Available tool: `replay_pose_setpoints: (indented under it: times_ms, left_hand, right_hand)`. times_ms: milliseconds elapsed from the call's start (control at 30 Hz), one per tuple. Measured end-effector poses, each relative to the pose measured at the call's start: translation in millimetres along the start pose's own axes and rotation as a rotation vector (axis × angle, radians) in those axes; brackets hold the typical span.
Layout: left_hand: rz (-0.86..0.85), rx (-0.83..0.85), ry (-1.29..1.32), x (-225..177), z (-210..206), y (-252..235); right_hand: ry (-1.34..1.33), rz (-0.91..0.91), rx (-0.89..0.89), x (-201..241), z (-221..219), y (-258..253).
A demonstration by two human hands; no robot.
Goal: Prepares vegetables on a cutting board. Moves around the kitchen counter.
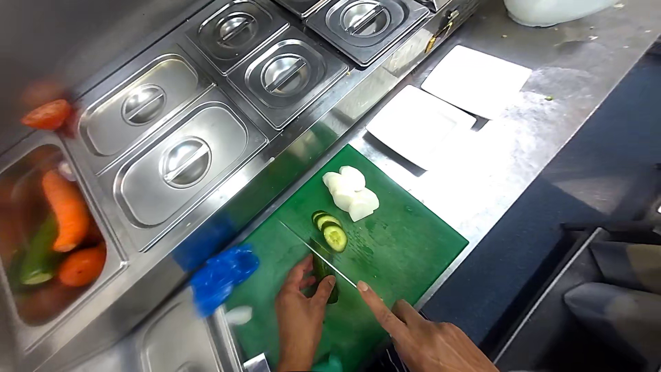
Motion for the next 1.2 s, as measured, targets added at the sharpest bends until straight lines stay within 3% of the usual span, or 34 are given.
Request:
replay_pose_setpoints:
  times_ms: [567,900,1200]
  left_hand:
    - [-0.034,0.012,-0.020,-2,0,0]
    - [-0.039,0.005,-0.034,0,-1,0]
    - [-0.025,-0.011,0.004,1,-1,0]
  right_hand:
    - [-0.017,-0.023,0.066,0,-3,-3]
    - [-0.003,-0.059,0.146,-11,-27,-10]
    - [-0.004,-0.026,0.016,-4,-2,4]
Point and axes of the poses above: each hand's wrist, its own y-axis away from the middle knuckle, its own z-axis out of the back of the hand, x = y × z, the point moved 6 cm from there along -y, towards the middle knuckle, and after that the axes turned 14 degrees about y, right-handed, at the moved point
